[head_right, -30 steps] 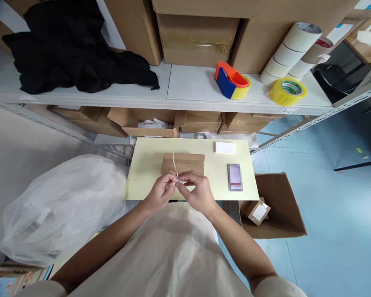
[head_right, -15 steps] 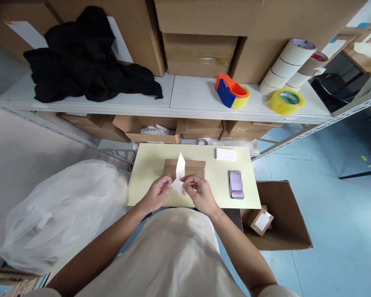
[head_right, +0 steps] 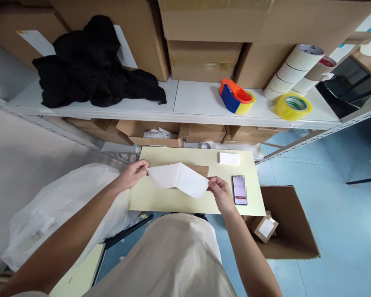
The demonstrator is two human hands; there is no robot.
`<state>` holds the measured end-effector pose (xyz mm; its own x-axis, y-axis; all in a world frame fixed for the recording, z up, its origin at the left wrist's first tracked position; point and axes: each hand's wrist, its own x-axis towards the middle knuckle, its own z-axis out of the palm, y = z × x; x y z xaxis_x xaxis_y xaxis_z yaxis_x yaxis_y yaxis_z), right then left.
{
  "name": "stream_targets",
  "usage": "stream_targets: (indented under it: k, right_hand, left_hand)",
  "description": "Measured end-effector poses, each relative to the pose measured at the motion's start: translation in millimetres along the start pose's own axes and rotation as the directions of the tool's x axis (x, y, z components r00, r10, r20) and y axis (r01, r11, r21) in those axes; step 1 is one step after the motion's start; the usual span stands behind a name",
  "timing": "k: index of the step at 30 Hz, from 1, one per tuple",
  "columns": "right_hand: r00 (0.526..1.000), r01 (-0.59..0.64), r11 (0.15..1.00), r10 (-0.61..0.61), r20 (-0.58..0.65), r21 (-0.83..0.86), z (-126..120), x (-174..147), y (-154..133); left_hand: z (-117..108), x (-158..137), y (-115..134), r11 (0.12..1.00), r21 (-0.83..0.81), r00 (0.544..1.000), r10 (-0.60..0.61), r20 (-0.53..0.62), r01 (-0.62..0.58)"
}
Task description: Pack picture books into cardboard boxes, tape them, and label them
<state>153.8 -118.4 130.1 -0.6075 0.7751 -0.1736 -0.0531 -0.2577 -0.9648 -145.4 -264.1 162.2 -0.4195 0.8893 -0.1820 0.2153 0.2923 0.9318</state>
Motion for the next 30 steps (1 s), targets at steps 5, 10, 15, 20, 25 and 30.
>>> stream_targets:
  k: [5, 10, 15, 20, 25, 30]
  right_hand:
    - [0.991, -0.081, 0.996, 0.084, -0.108, 0.039, -16.2, -2.7, 4.9]
    - [0.978, -0.123, 0.991, 0.13, -0.163, 0.051, -21.5, -11.4, 2.8]
    - [0.959, -0.189, 0.975, 0.208, -0.192, 0.114, -17.4, -18.3, 0.0]
    - [0.951, -0.238, 0.96, 0.262, -0.165, 0.148, -8.5, -18.6, -4.8]
    - [0.963, -0.216, 0.963, 0.238, -0.128, 0.162, 0.7, -15.4, -7.4]
    - [0.976, -0.156, 0.973, 0.179, -0.125, 0.172, 24.4, -7.2, -13.9]
  left_hand:
    - [-38.0, 43.8, -26.4, 0.99, -0.09, 0.99, -0.119, -0.08, 0.111]
    - [-57.9, 100.4, -48.9, 0.988, -0.074, 0.976, -0.146, -0.162, 0.135]
    - [-52.3, 170.6, -55.6, 0.99, 0.029, 0.972, -0.129, -0.195, 0.137]
    - [-50.1, 220.6, -59.3, 0.958, 0.19, 0.942, -0.151, -0.301, 0.214]
    - [-50.2, 202.1, -46.4, 0.937, 0.279, 0.942, -0.119, -0.314, 0.211]
    - [7.1, 91.2, 10.7, 0.929, 0.343, 0.987, 0.157, -0.02, -0.14]
